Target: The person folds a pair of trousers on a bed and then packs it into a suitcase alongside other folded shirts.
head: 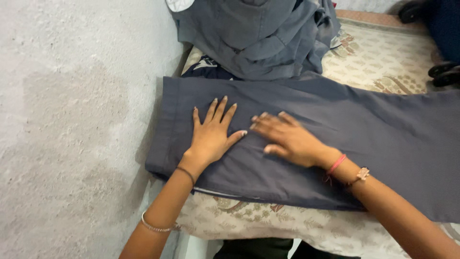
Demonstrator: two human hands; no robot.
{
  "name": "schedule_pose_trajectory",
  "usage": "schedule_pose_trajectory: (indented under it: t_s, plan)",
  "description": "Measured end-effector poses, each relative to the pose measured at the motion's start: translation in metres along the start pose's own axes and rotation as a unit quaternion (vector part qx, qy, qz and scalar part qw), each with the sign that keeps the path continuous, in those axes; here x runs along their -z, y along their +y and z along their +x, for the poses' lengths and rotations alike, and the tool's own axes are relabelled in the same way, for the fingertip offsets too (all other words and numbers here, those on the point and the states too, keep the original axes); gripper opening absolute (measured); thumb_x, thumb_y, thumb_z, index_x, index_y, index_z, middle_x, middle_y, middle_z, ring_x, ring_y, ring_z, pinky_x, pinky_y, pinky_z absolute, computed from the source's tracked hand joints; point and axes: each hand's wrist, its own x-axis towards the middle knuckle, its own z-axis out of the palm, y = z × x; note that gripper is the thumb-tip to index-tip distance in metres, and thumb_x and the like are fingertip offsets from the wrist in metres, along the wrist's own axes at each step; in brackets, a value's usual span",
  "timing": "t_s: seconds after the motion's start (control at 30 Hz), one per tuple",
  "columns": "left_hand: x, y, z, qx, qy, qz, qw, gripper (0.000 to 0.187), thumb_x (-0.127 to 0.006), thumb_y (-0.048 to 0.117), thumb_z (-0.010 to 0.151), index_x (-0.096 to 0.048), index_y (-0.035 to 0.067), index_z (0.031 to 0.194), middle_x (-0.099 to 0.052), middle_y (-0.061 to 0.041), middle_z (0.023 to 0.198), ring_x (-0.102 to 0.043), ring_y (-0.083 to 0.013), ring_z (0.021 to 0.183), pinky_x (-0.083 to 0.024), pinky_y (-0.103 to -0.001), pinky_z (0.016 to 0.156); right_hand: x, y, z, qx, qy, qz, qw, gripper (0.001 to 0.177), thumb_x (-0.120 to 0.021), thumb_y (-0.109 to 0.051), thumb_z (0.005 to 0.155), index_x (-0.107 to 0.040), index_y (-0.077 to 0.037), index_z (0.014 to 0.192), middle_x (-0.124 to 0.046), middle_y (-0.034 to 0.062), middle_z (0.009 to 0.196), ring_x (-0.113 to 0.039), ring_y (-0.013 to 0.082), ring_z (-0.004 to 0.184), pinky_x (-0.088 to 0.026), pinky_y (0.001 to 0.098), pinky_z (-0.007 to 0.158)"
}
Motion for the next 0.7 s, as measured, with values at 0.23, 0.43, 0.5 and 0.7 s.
schedule_pose_trajectory:
  t_s: [0.23, 0.43, 0.5, 0.7]
  plan:
    - [0.009, 0.010, 0.020, 0.029, -0.094, 0.079, 0.992, 0.075, -0.057, 0.061, 0.090, -0.050, 0.009, 0.144, -0.042, -0.016, 0.152, -0.032, -0.0354, 0.144, -0.022, -0.074, 0.107, 0.021, 0.098, -0.034, -0.164, 0.198, -0.004, 0.966, 0.035, -0.062, -0.029, 0.100, -0.067, -0.010, 0.128, -0.064, 0.0130, 0.141, -0.058, 0.0319, 0.130, -0.046, 0.0418, 0.111]
    - [-0.020, 0.031, 0.109, -0.089, 0.062, 0.096, 0.989, 0.039, -0.063, 0.042, 0.094, -0.070, 0.007, 0.109, -0.064, -0.012, 0.115, -0.057, -0.0309, 0.112, -0.046, -0.051, 0.088, 0.021, 0.160, -0.019, -0.196, 0.383, -0.111, 0.896, 0.022, -0.067, -0.021, 0.103, -0.075, -0.006, 0.118, -0.071, 0.0137, 0.117, -0.063, 0.0358, 0.111, -0.050, 0.0459, 0.098]
    - [-0.037, 0.023, 0.137, -0.100, 0.069, 0.082, 0.989, 0.037, -0.063, 0.041, 0.096, -0.070, 0.007, 0.109, -0.065, -0.013, 0.112, -0.060, -0.0309, 0.107, -0.048, -0.051, 0.087, 0.019, 0.170, -0.004, -0.251, 0.367, -0.113, 0.889, 0.022, -0.067, -0.025, 0.105, -0.078, -0.007, 0.109, -0.073, 0.0139, 0.107, -0.064, 0.0365, 0.105, -0.048, 0.0478, 0.091]
    - [-0.071, 0.001, 0.158, -0.081, 0.159, 0.016, 0.984, 0.035, -0.064, 0.040, 0.094, -0.068, 0.006, 0.101, -0.068, -0.013, 0.103, -0.065, -0.0318, 0.098, -0.051, -0.047, 0.082, 0.016, 0.178, 0.037, -0.416, 0.250, -0.070, 0.871, 0.041, -0.070, -0.043, 0.099, -0.078, -0.005, 0.087, -0.073, 0.0178, 0.084, -0.068, 0.0371, 0.082, -0.048, 0.0487, 0.079]
